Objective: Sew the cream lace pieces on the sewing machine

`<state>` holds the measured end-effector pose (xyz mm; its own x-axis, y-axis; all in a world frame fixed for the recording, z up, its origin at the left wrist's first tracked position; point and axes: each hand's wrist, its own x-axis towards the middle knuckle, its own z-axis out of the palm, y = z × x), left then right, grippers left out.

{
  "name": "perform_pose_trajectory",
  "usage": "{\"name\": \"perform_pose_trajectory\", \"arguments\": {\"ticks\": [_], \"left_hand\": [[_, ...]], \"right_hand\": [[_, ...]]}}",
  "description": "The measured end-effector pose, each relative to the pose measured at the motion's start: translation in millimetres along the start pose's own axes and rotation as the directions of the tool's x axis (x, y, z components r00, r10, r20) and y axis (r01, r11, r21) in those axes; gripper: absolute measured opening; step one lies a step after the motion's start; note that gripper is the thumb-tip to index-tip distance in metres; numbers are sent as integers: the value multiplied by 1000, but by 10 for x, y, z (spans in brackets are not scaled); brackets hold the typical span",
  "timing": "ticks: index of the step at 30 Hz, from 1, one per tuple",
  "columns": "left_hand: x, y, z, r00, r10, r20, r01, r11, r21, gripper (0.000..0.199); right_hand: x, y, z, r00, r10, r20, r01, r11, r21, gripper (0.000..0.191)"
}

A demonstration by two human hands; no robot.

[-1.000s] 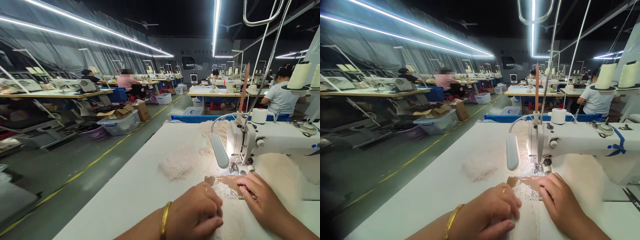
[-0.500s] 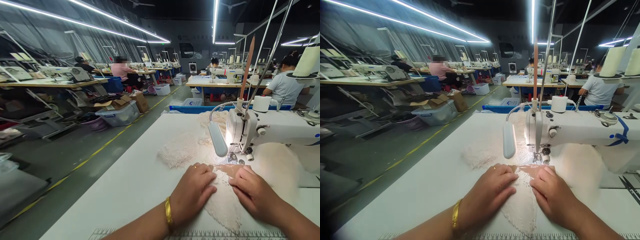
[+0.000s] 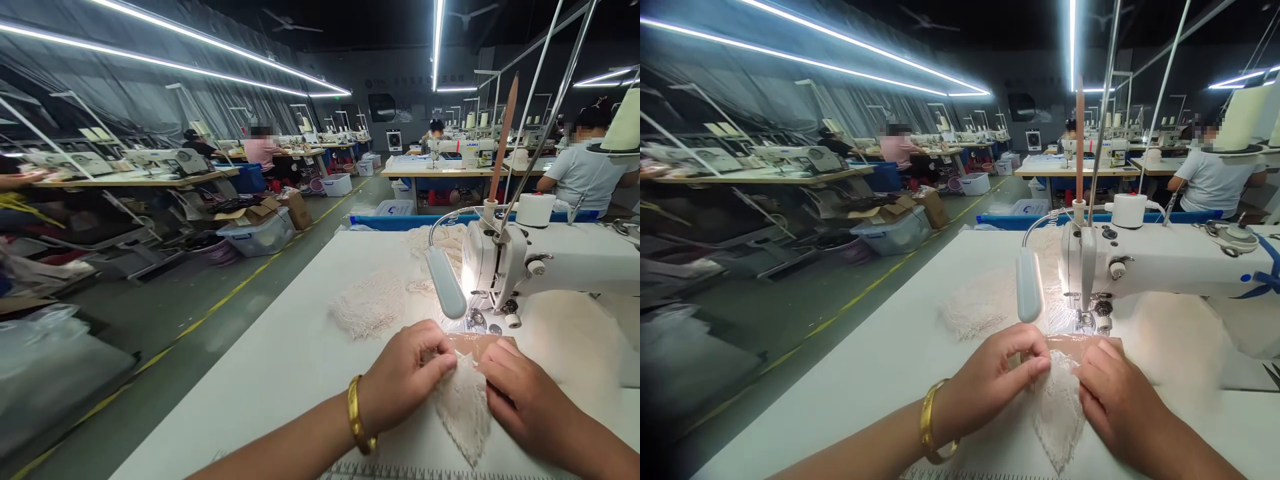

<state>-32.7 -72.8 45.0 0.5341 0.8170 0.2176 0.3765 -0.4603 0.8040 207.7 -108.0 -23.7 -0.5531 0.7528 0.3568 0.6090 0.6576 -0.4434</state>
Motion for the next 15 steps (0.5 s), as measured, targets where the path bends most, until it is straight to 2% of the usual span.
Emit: {"name": "perform_pose_trajectory", "arguments": {"ticks": [2,3,5,6,8,10,15], "left_hand": [[43,134,-17,984,49,171,-45,999,-29,15],[71,181,-23,962,82,261,-70,996,-54,14],[136,214,-23,922,124,367,-101,992,-82,16],[171,199,-15,920,120,373,-102,993,-67,17],[238,127,12,940,75,333,-76,997,-8,21],[286,40,40,957,31,288,-40,999,28,23],[309,-32,58,975,7,221,-8,1000,5,27]], "right_hand": [[0,3,-32,999,38,-14,-36,994,102,22],[3,-6,-70,996,93,-15,-89,979,186,21],[15,-40,-173,973,227,24,-219,894,392,28],[23,-59,-225,961,270,65,-267,833,485,35],[43,-87,-296,952,275,138,-300,731,613,49],[65,-90,-301,950,265,166,-308,700,645,55],[109,-39,-178,904,415,109,-399,723,564,27]]}}
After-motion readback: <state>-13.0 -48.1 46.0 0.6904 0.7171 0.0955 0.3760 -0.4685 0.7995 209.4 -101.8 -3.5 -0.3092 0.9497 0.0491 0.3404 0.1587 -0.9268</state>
